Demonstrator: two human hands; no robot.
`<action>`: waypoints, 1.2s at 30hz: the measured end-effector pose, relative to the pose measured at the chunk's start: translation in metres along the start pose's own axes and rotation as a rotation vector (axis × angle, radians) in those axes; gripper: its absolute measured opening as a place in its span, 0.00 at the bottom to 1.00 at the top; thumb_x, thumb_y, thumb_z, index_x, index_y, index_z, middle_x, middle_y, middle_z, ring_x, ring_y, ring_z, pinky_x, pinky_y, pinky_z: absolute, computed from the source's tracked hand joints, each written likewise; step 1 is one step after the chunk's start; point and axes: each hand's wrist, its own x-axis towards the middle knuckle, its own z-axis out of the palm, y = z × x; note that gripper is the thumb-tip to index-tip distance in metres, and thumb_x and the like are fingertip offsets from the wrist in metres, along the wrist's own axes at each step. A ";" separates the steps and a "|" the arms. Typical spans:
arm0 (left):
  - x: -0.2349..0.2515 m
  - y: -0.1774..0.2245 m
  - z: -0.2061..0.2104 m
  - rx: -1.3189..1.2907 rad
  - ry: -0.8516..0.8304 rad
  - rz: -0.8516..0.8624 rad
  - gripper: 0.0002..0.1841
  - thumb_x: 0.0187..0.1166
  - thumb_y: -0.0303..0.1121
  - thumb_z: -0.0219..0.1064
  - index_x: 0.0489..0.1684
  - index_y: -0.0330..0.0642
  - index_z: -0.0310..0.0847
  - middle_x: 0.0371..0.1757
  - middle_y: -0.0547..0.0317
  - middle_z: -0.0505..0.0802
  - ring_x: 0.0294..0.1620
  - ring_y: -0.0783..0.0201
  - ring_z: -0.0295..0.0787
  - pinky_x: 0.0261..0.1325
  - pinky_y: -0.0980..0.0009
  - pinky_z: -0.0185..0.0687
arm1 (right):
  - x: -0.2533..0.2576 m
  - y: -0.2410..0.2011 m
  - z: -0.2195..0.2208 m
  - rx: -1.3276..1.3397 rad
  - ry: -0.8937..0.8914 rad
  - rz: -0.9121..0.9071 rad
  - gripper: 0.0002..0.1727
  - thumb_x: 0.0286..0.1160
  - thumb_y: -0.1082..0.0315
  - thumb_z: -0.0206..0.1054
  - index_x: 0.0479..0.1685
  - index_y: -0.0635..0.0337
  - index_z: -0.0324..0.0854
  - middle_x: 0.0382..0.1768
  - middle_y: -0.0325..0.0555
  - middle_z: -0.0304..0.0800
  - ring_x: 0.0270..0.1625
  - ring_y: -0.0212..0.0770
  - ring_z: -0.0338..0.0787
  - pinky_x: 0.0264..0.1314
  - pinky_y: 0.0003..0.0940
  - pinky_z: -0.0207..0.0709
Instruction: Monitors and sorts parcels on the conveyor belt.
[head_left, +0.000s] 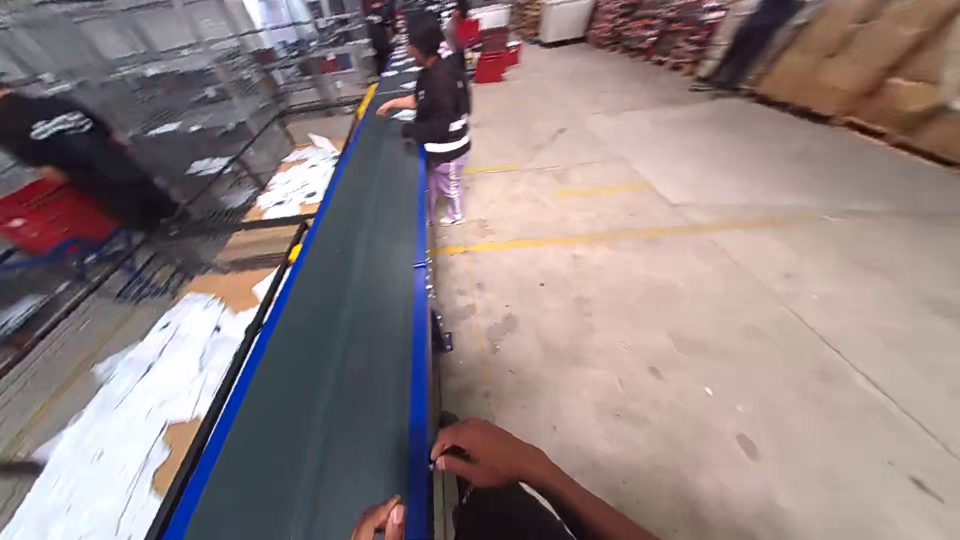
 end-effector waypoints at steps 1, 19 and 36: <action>-0.003 0.003 0.001 0.009 0.028 -0.013 0.12 0.85 0.31 0.64 0.48 0.30 0.90 0.43 0.50 0.96 0.45 0.63 0.95 0.57 0.61 0.93 | 0.006 -0.001 -0.001 -0.002 -0.011 -0.001 0.14 0.89 0.56 0.59 0.57 0.51 0.87 0.48 0.40 0.94 0.50 0.38 0.93 0.57 0.46 0.86; -0.033 0.007 0.006 0.000 0.105 -0.078 0.10 0.83 0.31 0.68 0.46 0.34 0.91 0.42 0.55 0.97 0.45 0.68 0.95 0.57 0.67 0.93 | 0.043 -0.017 0.029 0.024 -0.267 -0.052 0.17 0.89 0.54 0.59 0.61 0.52 0.85 0.53 0.42 0.92 0.57 0.39 0.91 0.65 0.47 0.83; -0.033 0.002 0.006 -0.014 0.048 -0.087 0.12 0.85 0.33 0.66 0.47 0.32 0.90 0.44 0.49 0.96 0.47 0.63 0.95 0.59 0.61 0.92 | 0.039 -0.017 0.032 -0.025 -0.296 -0.016 0.18 0.89 0.50 0.57 0.63 0.49 0.84 0.55 0.40 0.92 0.61 0.39 0.90 0.68 0.49 0.82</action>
